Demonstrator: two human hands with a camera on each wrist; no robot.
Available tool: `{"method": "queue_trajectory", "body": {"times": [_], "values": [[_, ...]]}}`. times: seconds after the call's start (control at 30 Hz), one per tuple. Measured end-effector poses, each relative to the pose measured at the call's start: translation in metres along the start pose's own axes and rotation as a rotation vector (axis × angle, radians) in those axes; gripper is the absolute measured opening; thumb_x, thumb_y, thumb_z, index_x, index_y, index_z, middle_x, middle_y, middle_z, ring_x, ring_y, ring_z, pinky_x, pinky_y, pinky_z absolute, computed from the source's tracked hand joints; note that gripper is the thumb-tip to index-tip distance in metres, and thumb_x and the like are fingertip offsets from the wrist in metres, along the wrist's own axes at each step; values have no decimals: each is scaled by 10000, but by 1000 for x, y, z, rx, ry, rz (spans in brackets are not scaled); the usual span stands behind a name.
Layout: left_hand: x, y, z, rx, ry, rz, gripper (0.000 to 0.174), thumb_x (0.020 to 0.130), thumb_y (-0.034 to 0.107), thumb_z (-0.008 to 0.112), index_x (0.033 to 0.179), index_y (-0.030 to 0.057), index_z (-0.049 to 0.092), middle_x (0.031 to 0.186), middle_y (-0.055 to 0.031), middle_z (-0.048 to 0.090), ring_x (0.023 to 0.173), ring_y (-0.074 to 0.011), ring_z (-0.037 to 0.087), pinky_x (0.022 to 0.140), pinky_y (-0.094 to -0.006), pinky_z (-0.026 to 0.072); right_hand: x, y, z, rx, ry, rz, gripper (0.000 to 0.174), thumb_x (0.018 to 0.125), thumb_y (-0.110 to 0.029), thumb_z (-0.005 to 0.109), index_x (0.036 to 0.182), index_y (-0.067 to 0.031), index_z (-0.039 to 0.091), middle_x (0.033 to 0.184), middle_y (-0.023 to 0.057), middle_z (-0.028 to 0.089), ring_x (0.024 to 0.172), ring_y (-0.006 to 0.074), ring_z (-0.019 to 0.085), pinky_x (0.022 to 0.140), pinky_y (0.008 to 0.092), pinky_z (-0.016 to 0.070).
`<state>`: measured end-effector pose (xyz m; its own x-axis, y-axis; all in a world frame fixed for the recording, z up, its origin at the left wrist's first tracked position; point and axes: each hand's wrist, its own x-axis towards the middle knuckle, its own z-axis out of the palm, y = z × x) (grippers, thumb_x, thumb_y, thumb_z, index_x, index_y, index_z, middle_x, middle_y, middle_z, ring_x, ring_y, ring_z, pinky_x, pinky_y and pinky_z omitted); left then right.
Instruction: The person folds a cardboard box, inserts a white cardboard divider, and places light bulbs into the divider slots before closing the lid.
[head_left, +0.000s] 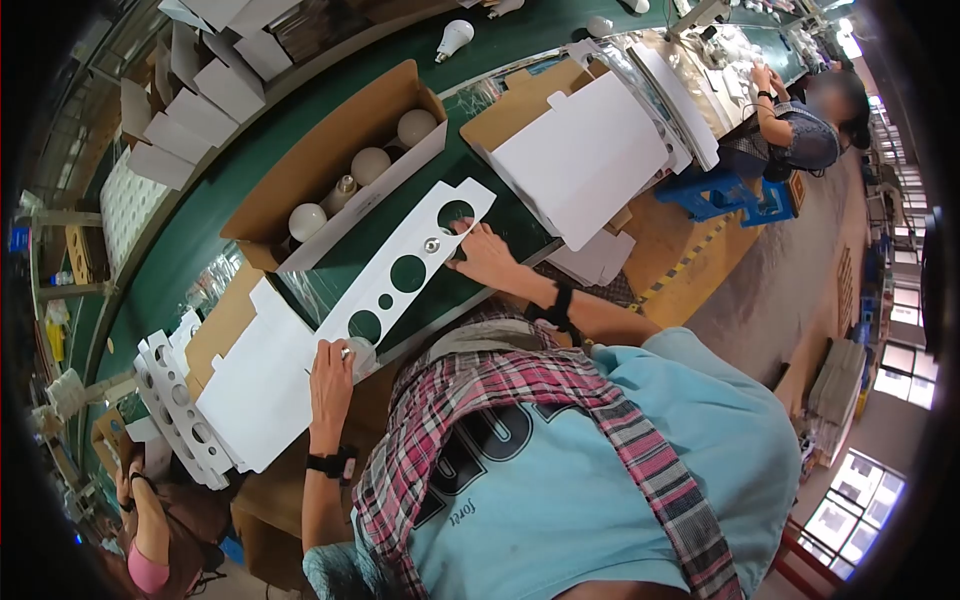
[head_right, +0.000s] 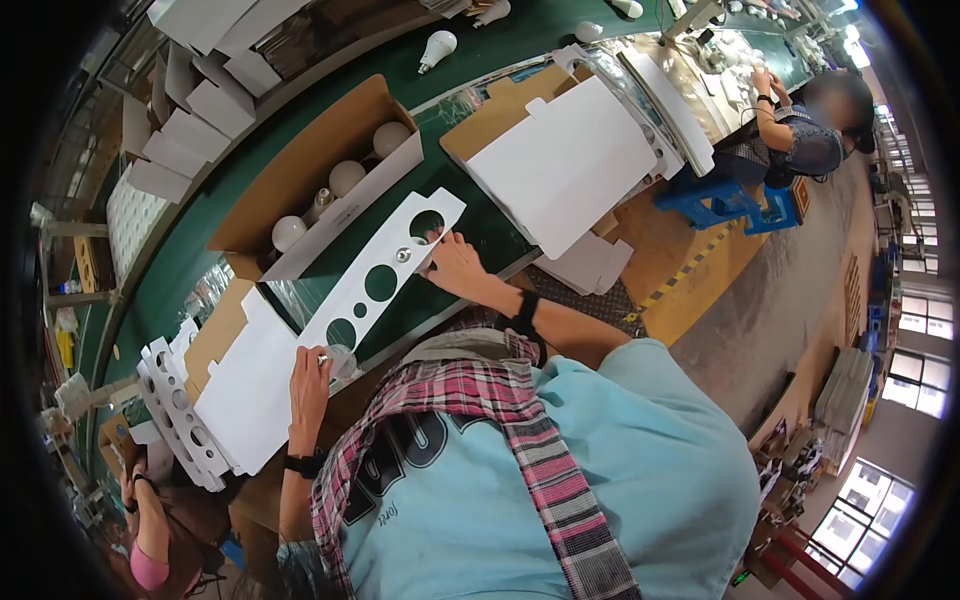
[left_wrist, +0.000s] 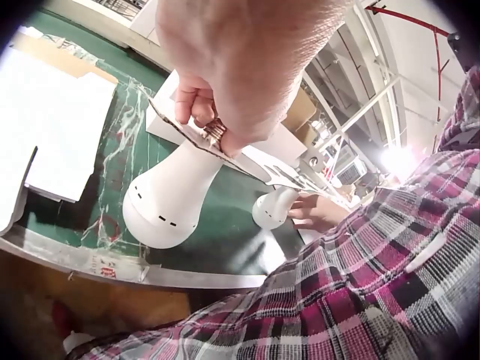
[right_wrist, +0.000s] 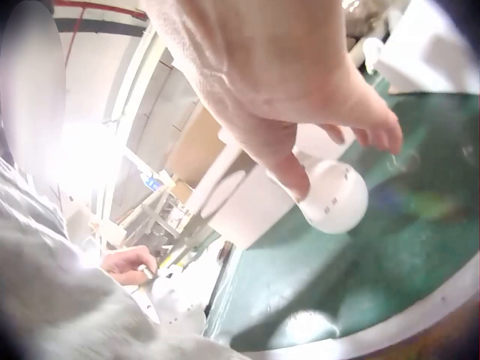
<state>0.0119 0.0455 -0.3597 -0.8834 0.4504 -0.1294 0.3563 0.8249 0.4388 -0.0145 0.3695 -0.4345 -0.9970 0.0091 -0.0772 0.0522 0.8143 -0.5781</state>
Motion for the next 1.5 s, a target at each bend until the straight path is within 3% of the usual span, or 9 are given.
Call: {"method": "queue_trajectory", "body": {"times": [0.13,0.17,0.27,0.4,0.6,0.7,0.87,1.0,1.5], "values": [[5,1,3,-2,7,22,180,848,61,560,1008,13,492,920,-157,456,801,-356,530,683,-435,442,1,-32,-69,-130,-397,172,319,771,-288,637,951,-25,616,966,126,631,836,284,613,670,429,475],[6,2,2,-10,5,23,183,847,59,561,1010,13,492,921,-157,456,803,-354,532,683,-433,444,-1,-35,-73,-137,-278,82,205,803,-234,602,895,-53,630,786,86,621,751,277,610,618,408,461],[13,6,2,12,-2,40,182,843,53,568,1006,12,497,921,-156,457,813,-347,538,685,-424,453,8,-34,-72,133,30,-249,139,833,-171,570,896,-57,620,759,81,590,758,265,591,625,368,466],[17,4,9,25,17,62,176,845,58,570,1000,12,501,921,-155,461,820,-341,542,695,-414,459,15,-12,-42,256,129,-382,212,811,-121,615,994,-36,548,930,100,518,816,262,558,707,351,465],[20,-3,10,-11,15,34,176,844,67,570,1000,16,507,914,-149,471,818,-337,540,696,-405,459,33,3,-31,210,12,-532,233,807,-123,626,994,-17,536,944,105,477,829,277,547,743,367,453],[18,-5,0,18,24,40,180,834,65,572,999,25,513,907,-144,476,813,-334,533,698,-406,449,30,-9,-48,156,-203,-393,216,799,-128,617,973,-14,555,959,120,487,880,284,549,788,368,448],[31,23,-83,97,250,110,185,834,69,560,1015,51,524,912,-135,489,794,-329,513,701,-407,428,36,-60,-132,167,78,-519,201,780,-115,659,932,-26,562,907,103,510,743,231,572,629,314,480],[84,17,-128,210,405,247,180,843,76,555,1014,37,517,931,-132,492,829,-324,528,713,-405,438,90,-82,-155,67,287,-592,179,780,-85,650,921,-26,558,893,90,504,733,220,587,654,312,491],[150,-39,-111,167,219,216,155,819,45,562,960,28,501,910,-133,497,811,-346,576,711,-418,474,182,-64,-114,-2,90,-617,192,711,-153,628,826,-1,645,823,139,603,782,314,582,712,395,461]]}}
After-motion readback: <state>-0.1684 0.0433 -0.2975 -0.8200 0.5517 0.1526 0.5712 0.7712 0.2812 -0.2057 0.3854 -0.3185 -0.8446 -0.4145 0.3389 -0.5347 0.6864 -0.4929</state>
